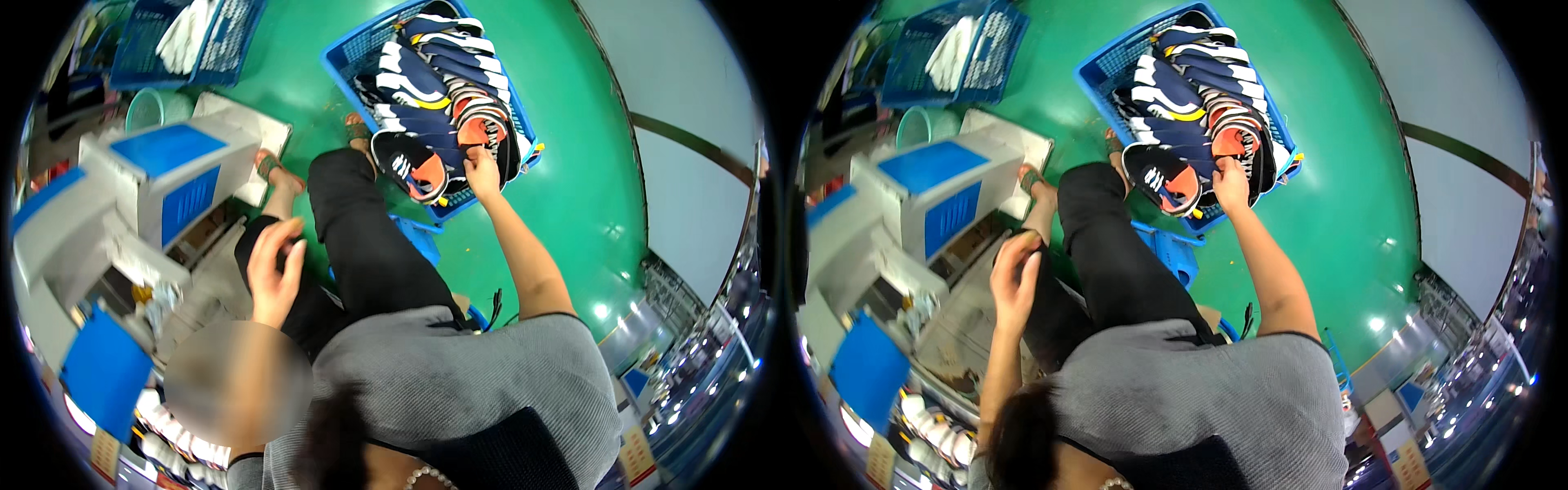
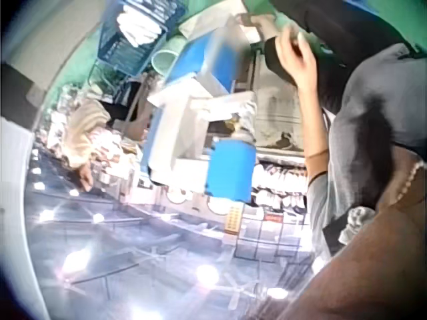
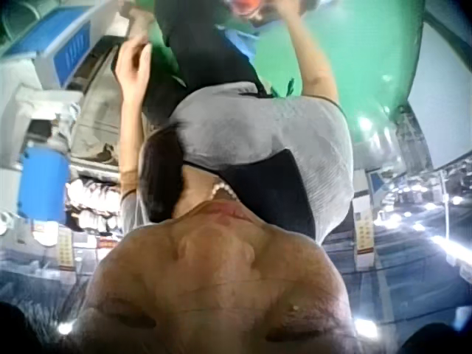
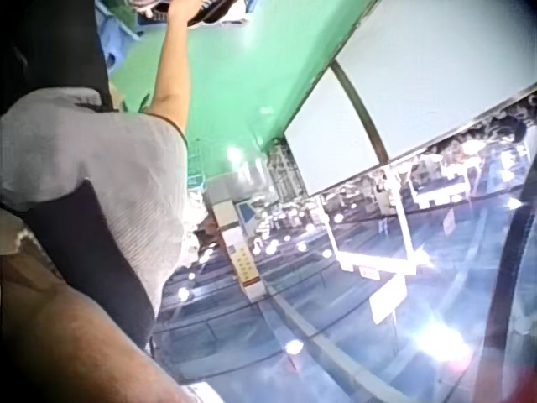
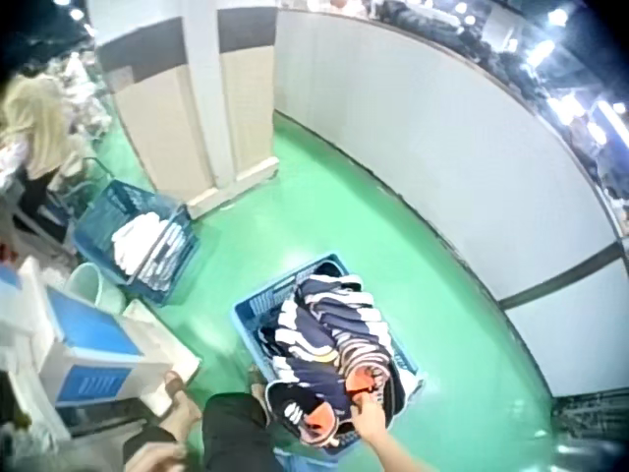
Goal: The person gathers white laces from a table, places them into a blue basket containing shoe uppers, and then individually processes the shoe uppers by applying a small yellow tool to the heel area before placing them back into another blue basket.
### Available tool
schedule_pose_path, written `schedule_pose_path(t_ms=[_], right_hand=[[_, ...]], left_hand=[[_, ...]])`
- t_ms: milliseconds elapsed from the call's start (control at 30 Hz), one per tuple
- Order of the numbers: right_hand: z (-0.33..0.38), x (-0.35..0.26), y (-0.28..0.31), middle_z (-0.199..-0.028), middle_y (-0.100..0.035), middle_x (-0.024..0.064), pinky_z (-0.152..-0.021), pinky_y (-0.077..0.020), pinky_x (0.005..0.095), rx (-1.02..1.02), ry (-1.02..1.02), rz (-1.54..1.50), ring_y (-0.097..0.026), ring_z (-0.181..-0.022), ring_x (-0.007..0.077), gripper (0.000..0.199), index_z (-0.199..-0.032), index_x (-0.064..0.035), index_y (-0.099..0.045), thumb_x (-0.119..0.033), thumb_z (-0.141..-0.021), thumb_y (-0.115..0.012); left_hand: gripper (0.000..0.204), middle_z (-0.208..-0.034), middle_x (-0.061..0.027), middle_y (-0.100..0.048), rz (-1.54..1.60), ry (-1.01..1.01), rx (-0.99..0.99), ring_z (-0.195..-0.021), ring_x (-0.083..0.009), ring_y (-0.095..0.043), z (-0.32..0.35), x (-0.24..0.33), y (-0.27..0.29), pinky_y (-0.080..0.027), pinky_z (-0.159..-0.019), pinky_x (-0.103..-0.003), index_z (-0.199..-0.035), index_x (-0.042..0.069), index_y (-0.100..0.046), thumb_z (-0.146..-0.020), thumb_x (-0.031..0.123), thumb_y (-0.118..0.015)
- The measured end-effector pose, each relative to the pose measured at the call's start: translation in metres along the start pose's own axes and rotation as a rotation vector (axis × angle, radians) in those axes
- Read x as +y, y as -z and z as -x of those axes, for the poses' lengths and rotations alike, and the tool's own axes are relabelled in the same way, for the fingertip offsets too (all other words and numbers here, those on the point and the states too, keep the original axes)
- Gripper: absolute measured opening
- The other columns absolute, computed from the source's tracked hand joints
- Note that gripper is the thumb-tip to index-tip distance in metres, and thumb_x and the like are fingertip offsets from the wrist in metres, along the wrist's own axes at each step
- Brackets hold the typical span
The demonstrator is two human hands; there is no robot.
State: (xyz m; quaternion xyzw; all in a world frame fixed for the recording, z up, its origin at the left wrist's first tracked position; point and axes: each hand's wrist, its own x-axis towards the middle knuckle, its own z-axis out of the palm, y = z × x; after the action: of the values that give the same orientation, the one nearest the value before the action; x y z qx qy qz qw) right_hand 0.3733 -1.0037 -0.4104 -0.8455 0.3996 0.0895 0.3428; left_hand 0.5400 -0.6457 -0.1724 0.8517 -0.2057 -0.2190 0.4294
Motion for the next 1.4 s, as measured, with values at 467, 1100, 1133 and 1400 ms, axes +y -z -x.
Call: schedule_pose_path(t_ms=[467, 1100, 1133, 1400], right_hand=[[-0.269, -0.111, 0.040, -0.147, -0.024, 0.0192, -0.110, -0.0218, 0.0502, 0.074, 0.667, 0.750, -0.019, -0.139, 0.0350, 0.113, -0.144, -0.0141, -0.024, -0.033, -0.052, -0.086], [-0.305, -0.042, -0.028, -0.135, -0.039, 0.0200, -0.109, -0.0242, 0.0459, -0.041, 0.382, 0.968, -0.033, -0.128, 0.0363, 0.092, -0.133, 0.0021, -0.030, -0.021, -0.059, -0.078], [-0.309, -0.039, -0.028, -0.136, -0.038, 0.0199, -0.109, -0.0236, 0.0459, -0.045, 0.382, 0.882, -0.032, -0.128, 0.0363, 0.091, -0.132, 0.0015, -0.030, -0.017, -0.057, -0.079], [-0.239, -0.110, 0.103, -0.123, -0.050, 0.0203, -0.101, -0.0380, 0.0422, 0.010, 0.328, 0.701, -0.045, -0.115, 0.0390, 0.080, -0.132, -0.0052, -0.040, 0.003, -0.057, -0.068]], left_hand=[[0.122, -0.139, -0.0271, -0.026, 1.207, 1.350, -0.821, -0.132, -0.0345, -0.028, -0.188, -0.059, -0.387, -0.029, -0.108, -0.043, -0.140, -0.012, -0.012, -0.065, 0.062, -0.074], [0.014, -0.085, 0.0015, -0.063, 1.657, 1.643, -0.092, -0.074, -0.0100, -0.057, -0.288, -0.100, -0.516, -0.045, -0.071, -0.025, -0.089, 0.014, -0.065, -0.082, 0.025, -0.068], [0.014, -0.087, 0.0001, -0.063, 1.739, 1.612, -0.127, -0.077, -0.0110, -0.058, -0.282, -0.106, -0.525, -0.045, -0.072, -0.026, -0.090, 0.013, -0.064, -0.081, 0.024, -0.067], [0.025, -0.097, -0.0087, -0.065, 2.002, 1.381, -0.558, -0.091, -0.0184, -0.063, -0.258, -0.033, -0.434, -0.049, -0.082, -0.032, -0.103, 0.006, -0.060, -0.084, 0.022, -0.057]])
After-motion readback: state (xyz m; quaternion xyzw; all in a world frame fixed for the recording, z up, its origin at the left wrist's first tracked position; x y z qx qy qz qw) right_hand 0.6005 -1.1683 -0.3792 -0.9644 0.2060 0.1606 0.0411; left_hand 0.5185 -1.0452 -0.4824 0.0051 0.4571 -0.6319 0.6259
